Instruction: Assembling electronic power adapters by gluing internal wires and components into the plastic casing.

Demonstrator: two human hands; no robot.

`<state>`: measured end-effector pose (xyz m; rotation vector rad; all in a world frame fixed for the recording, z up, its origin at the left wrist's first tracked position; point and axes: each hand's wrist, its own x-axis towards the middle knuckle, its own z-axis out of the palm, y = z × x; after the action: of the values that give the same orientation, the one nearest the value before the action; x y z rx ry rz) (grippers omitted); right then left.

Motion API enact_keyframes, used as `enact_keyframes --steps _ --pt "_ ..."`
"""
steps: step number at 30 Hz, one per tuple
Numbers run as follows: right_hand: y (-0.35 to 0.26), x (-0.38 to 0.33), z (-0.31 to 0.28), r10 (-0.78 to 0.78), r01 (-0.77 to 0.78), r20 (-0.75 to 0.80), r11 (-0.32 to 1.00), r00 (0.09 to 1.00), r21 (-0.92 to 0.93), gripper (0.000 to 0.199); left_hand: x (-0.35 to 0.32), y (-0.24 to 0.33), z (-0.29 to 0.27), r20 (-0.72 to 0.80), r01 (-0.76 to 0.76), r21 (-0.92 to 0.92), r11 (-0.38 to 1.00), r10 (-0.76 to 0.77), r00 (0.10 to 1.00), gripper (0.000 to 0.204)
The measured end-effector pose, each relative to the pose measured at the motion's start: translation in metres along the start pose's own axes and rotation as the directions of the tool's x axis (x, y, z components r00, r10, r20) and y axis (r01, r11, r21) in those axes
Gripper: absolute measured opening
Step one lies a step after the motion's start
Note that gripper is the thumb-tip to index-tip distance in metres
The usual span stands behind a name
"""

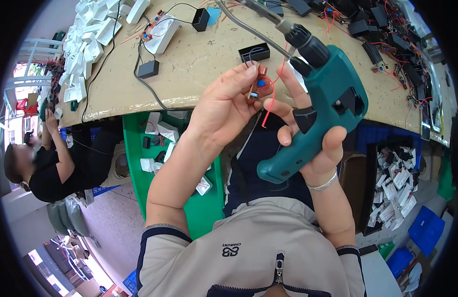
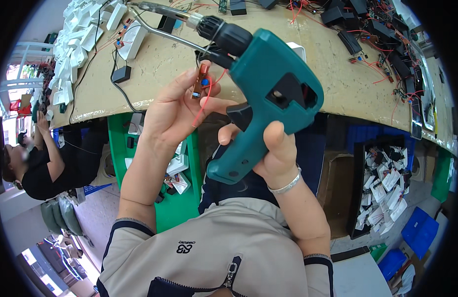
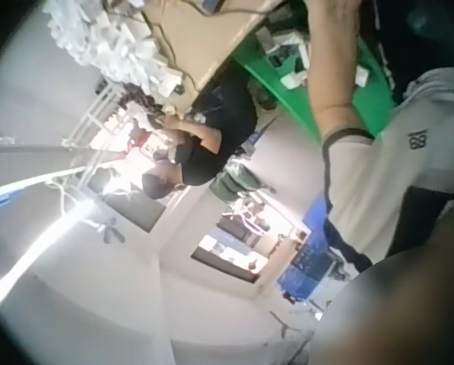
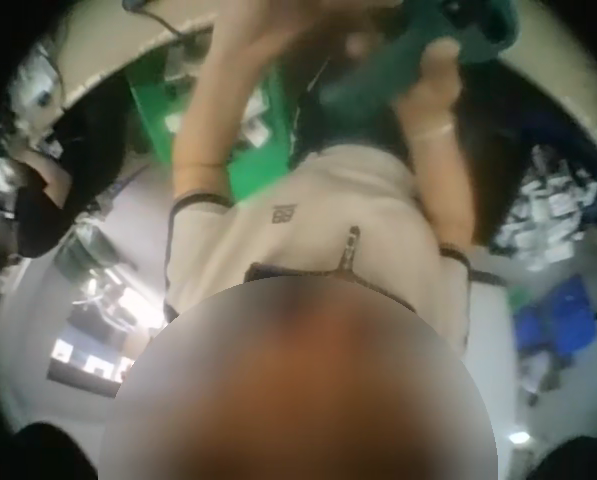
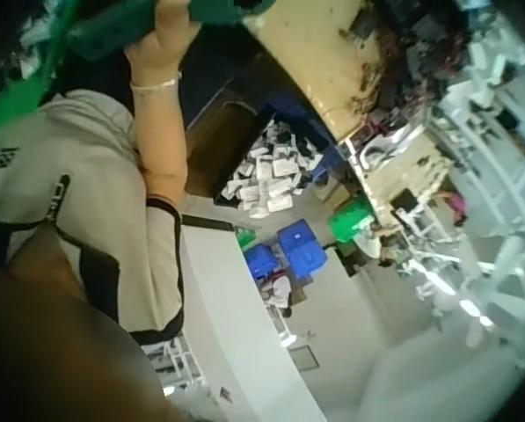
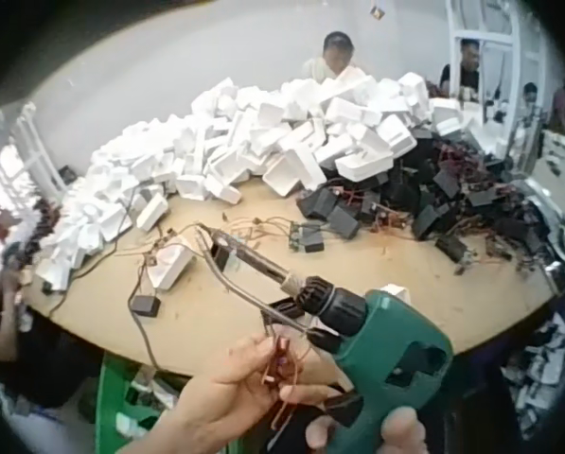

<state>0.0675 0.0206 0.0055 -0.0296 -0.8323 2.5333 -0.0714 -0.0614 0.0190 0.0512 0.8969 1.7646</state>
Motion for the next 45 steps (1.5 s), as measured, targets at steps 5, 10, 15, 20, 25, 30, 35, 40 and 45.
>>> enact_keyframes --steps 5,10,15,20,25,30,35,40,45 --pt "0.002 0.011 0.002 -0.051 0.053 0.029 0.997 0.998 -0.048 0.095 0.004 -0.002 -0.004 0.067 -0.050 0.044 0.998 0.047 0.997 0.032" --pt "-0.002 0.003 -0.008 -0.073 0.073 0.016 0.995 0.997 -0.069 0.090 0.005 -0.004 -0.005 0.071 -0.212 0.237 0.948 0.201 0.977 0.054" --pt "-0.013 -0.016 -0.017 -0.119 0.107 -0.126 0.989 0.985 -0.102 0.091 -0.003 -0.003 -0.003 0.026 -0.237 0.555 0.797 0.268 0.963 0.060" --pt "-0.019 -0.021 -0.026 -0.121 0.101 -0.150 0.986 0.981 -0.134 0.089 -0.020 0.007 0.001 0.509 -0.356 0.852 -0.383 0.453 0.732 0.049" --pt "-0.021 -0.024 -0.024 -0.108 0.094 -0.158 0.991 0.981 -0.092 0.089 0.006 -0.008 0.026 0.848 -0.815 0.507 -0.281 0.329 0.414 0.045" --pt "-0.025 -0.028 -0.033 -0.124 0.122 -0.135 0.992 0.983 -0.022 0.090 0.019 -0.011 0.033 0.846 -0.818 0.532 -0.218 0.190 0.499 0.041" --pt "-0.027 -0.029 -0.039 -0.106 0.115 -0.118 0.991 0.987 0.065 0.089 0.026 -0.008 0.033 0.784 -0.769 0.621 -0.151 0.094 0.614 0.025" --pt "-0.028 -0.027 -0.040 -0.114 0.126 -0.132 0.988 0.985 0.088 0.086 0.028 -0.010 0.036 0.750 -0.747 0.661 -0.074 0.090 0.655 0.014" --pt "-0.031 -0.033 -0.050 -0.167 0.178 -0.073 0.966 0.983 0.188 0.082 0.017 -0.018 0.041 0.675 -0.683 0.731 -0.002 0.153 0.722 0.006"
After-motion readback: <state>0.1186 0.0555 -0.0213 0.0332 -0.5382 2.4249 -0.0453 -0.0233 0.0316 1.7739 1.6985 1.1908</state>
